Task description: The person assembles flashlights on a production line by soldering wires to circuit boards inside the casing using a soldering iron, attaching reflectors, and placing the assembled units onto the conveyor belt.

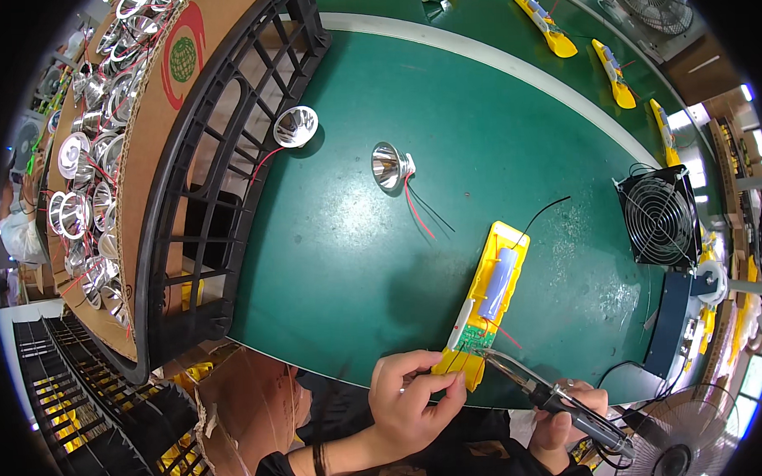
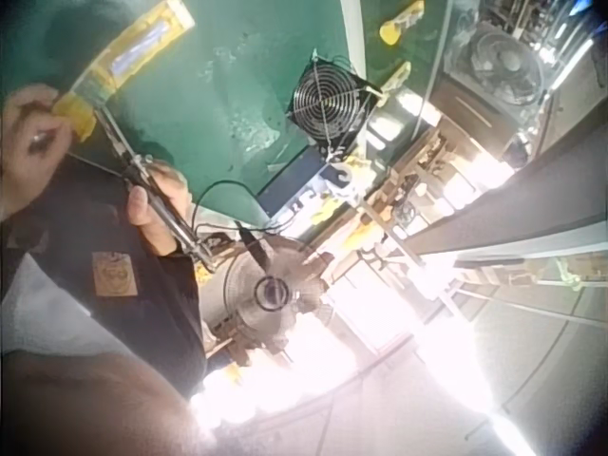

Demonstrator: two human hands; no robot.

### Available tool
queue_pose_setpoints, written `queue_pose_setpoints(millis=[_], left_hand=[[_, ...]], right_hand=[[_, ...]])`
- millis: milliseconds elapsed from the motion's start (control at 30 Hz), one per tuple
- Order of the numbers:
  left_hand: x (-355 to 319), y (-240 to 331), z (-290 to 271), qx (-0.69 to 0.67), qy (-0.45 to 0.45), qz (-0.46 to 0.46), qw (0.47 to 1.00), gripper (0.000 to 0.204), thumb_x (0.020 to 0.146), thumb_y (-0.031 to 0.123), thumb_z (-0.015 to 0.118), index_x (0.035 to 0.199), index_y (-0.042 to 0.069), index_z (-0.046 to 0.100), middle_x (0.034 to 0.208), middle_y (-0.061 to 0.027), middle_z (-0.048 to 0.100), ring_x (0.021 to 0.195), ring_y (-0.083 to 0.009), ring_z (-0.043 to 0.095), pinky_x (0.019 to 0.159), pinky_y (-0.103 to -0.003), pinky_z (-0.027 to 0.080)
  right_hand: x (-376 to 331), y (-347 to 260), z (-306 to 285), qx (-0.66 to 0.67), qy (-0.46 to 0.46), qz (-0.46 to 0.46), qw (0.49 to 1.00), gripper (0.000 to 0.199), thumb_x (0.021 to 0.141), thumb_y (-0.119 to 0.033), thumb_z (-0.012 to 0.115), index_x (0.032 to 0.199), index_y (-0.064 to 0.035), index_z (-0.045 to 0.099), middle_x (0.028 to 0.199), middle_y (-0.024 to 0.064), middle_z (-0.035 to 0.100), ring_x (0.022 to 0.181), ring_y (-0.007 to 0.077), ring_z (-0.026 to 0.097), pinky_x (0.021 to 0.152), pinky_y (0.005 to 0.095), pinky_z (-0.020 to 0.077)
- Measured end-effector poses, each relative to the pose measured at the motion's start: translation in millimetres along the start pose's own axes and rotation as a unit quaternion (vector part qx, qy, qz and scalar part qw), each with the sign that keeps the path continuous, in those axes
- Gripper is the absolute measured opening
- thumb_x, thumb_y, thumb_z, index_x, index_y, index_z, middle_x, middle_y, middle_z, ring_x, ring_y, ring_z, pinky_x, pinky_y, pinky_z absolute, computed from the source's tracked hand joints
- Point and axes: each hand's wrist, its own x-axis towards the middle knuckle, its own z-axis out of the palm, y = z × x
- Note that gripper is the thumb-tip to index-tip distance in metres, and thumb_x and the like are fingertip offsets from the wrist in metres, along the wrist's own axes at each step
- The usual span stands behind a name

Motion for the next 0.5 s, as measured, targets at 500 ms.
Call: queue_pose_setpoints(millis=[500], left_hand=[[-0.6,-0.5,0.8,-0.011,-0.001,-0.002,1.0,0.019,0.061,-0.002,0.069,0.074,0.005,0.056,0.092,-0.0097,0.047,0.069,-0.0149,0.049,0.054,-0.022,0.042]], right_hand=[[-2.5,2.3,-0.1,-0.027,0.011,-0.009,1.0,0.042,0.075,-0.04,0.061,0.077,-0.0054,0.037,0.051,0.001,0.043,0.037,0.0065,0.041,0.038,0.0173,0.0352]])
